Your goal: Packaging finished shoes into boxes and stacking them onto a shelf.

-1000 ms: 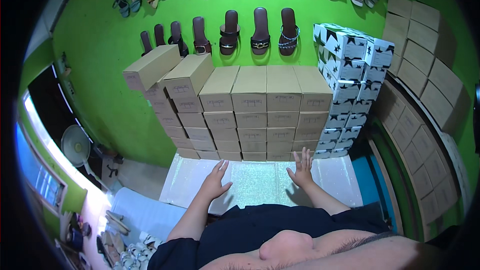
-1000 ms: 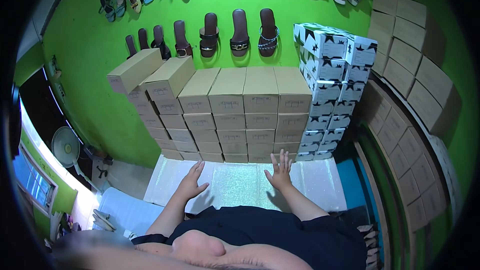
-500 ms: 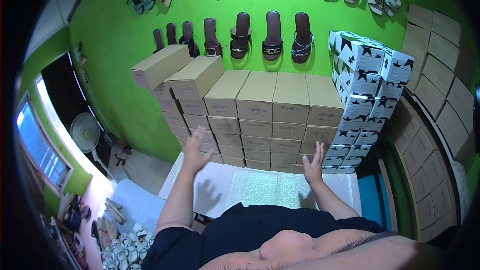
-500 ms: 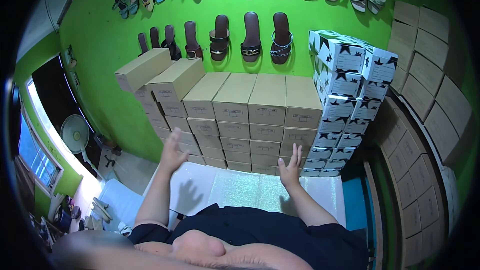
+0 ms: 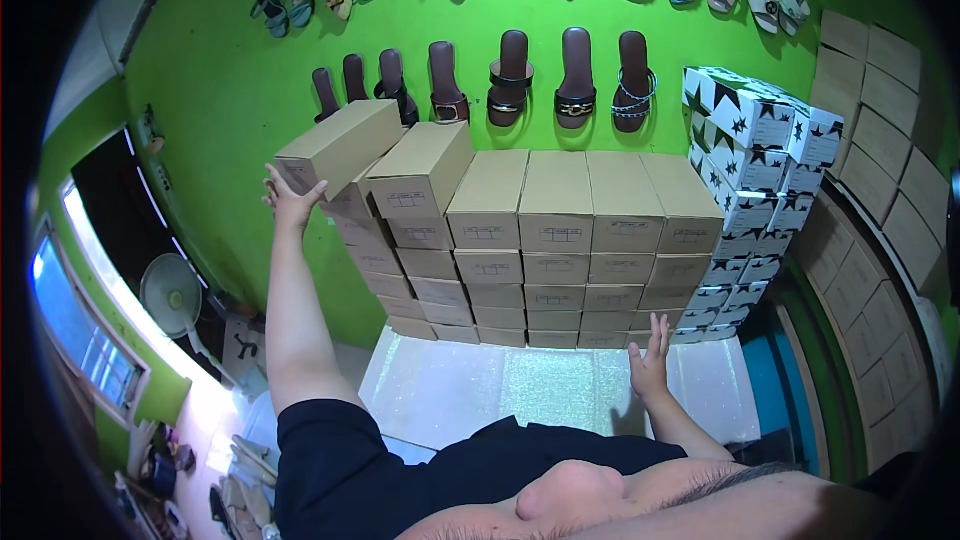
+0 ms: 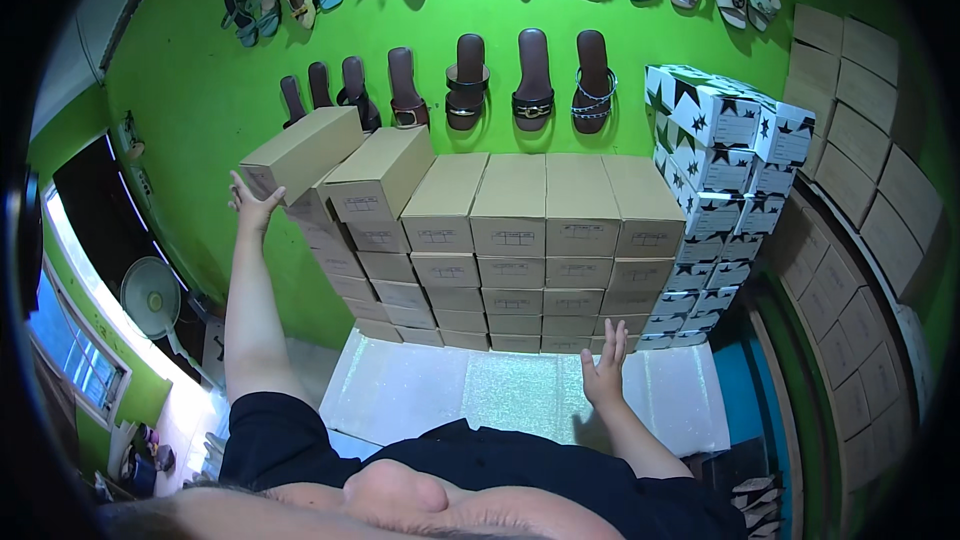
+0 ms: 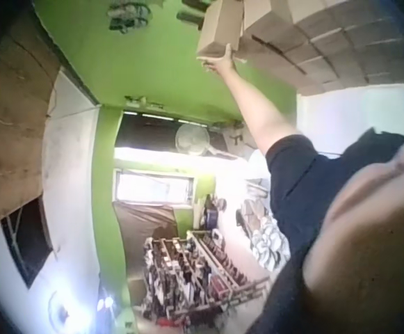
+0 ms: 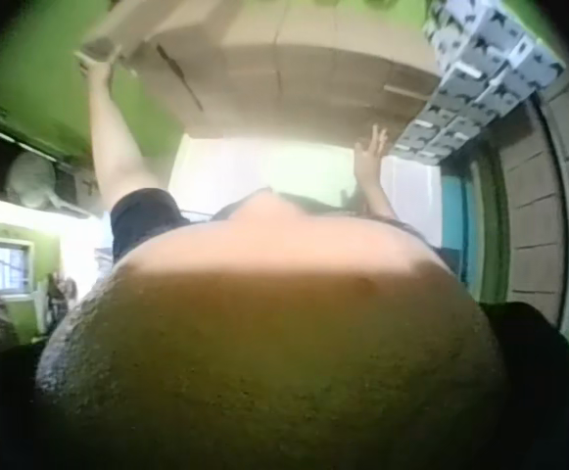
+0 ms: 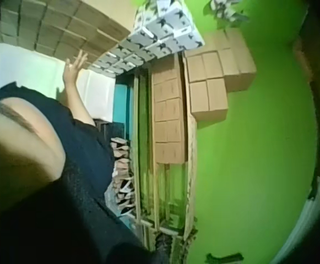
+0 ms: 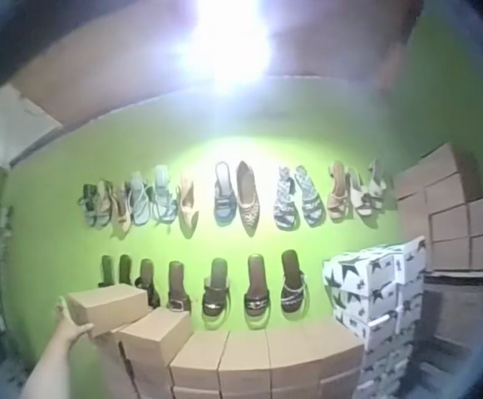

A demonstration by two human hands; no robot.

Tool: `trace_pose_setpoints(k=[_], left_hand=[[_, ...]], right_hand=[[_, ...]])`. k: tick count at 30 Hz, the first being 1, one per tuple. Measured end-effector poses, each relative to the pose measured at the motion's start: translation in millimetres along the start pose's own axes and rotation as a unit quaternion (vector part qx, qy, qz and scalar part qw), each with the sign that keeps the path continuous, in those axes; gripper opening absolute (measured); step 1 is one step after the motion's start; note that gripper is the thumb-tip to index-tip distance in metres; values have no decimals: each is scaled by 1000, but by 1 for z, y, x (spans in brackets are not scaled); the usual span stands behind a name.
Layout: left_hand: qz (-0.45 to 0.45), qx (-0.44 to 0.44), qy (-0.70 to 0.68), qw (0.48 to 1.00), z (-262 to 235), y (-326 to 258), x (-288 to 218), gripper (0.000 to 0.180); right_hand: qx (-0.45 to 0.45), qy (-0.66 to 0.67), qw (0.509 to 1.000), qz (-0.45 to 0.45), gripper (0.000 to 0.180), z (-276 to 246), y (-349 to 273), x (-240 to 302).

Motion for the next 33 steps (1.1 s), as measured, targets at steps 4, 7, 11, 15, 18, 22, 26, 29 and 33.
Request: trace_pose_setpoints(k=[4,7,11,15,18,22,26,29,33], left_hand=[[124,-8,-105,987,13,26,16,142],[149,-18,-173,973,17,27,8,142],[155,-59,-143,976,12,15,-3,134],[165,-90,-169,967,3,-10,-9,126],[195,-149,-172,954,-8,-34,5,121],[208,-134,-380,891,-33,-97,20,118],[218,-124,-445,860,-74,-174,45,119],[136,-111,-455,873,-90,-223,70,117],[93,-164,-199,962,-82,-289,116,117]], right_hand=[[-17,-27,999,-13,71,6,-15,10],[-18,-31,999,11,72,13,-29,14],[-9,-38,999,18,73,22,-43,16],[-1,-44,999,24,74,28,-51,25],[-1,-50,999,1,72,33,-55,32],[21,-33,999,-10,75,32,-62,28],[40,-38,998,-26,74,19,-58,23],[52,-41,997,-33,74,7,-54,24],[82,-34,994,-65,73,-7,-50,25]])
Point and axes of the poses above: each hand's wrist, its own y-axis towards the middle knuckle, its own z-axis out of the palm, x = y × z, the point moved 2 cm from there along y, towards the middle knuckle, and after that the axes turned 6 degrees about z, right-handed, at the moved point
